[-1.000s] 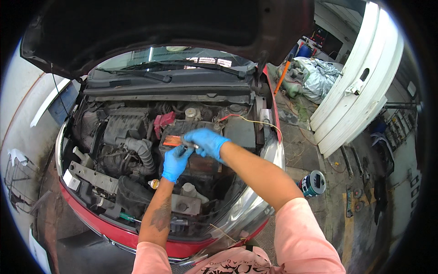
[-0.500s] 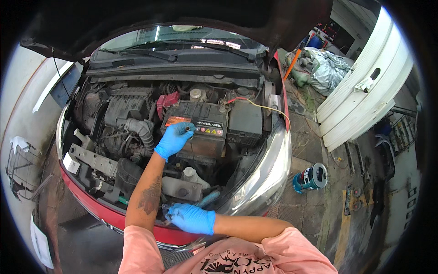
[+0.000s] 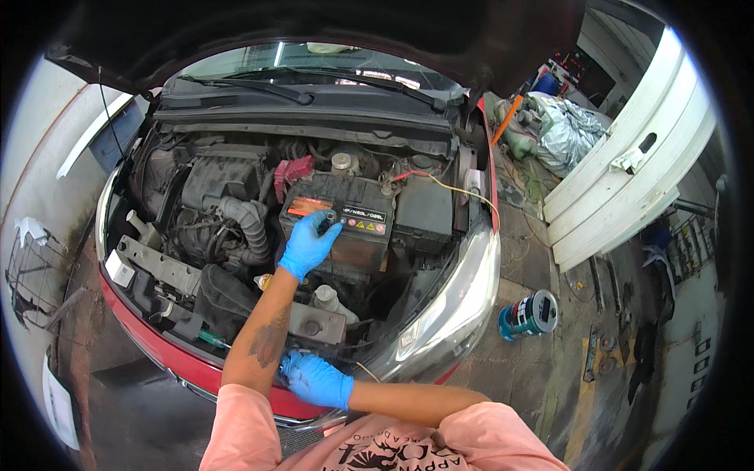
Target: The person retrieves a socket wrench from a tool bag and walks to a red car with its hood open. They use the wrench to tighten the bolts on the car battery terminals and then use a screwdriver to adjust a wire connected to the battery.
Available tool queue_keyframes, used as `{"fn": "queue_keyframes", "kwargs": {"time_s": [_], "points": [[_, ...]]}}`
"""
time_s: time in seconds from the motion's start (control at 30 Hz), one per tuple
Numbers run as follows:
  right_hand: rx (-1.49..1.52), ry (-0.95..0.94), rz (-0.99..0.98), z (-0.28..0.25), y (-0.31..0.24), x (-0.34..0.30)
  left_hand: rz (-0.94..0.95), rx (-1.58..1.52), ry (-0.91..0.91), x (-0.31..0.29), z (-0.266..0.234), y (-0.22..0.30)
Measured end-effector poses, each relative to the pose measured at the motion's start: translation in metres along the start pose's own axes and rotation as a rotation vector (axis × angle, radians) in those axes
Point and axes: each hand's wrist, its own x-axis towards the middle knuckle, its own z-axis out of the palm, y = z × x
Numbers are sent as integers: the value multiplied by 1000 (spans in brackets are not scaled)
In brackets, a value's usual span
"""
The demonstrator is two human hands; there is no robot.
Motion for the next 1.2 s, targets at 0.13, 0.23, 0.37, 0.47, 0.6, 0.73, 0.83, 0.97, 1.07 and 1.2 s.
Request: {"fn": "queue_keyframes", "kwargs": {"time_s": [0.13, 0.23, 0.37, 0.47, 0.6, 0.73, 0.83, 0.97, 1.07, 1.2], "points": [[-19, 11, -129, -10, 9, 0, -56, -15, 73, -12, 3, -11], [-578, 127, -307, -106, 4, 31, -68, 201, 89, -10, 10, 1], [-701, 409, -30, -186, 23, 117, 20, 93, 229, -8, -8, -44], [-789, 100, 283, -202, 75, 150, 61, 128, 294, -14, 21, -23], [-824, -86, 343, -194, 125, 163, 89, -22, 412, -25, 47, -18], [-821, -241, 129, -203, 133, 174, -165, 70, 403, -35, 50, -34], [-831, -435, 6, -217, 132, 178, -230, 191, 297, -38, 46, -40], [-693, -267, 217, -217, 113, 179, -200, 248, 331, -42, 47, -33], [-770, -341, 460, -213, 109, 187, -186, 298, 325, -43, 44, -25], [-852, -541, 211, -217, 123, 184, -144, 341, 332, -44, 44, -21]]}}
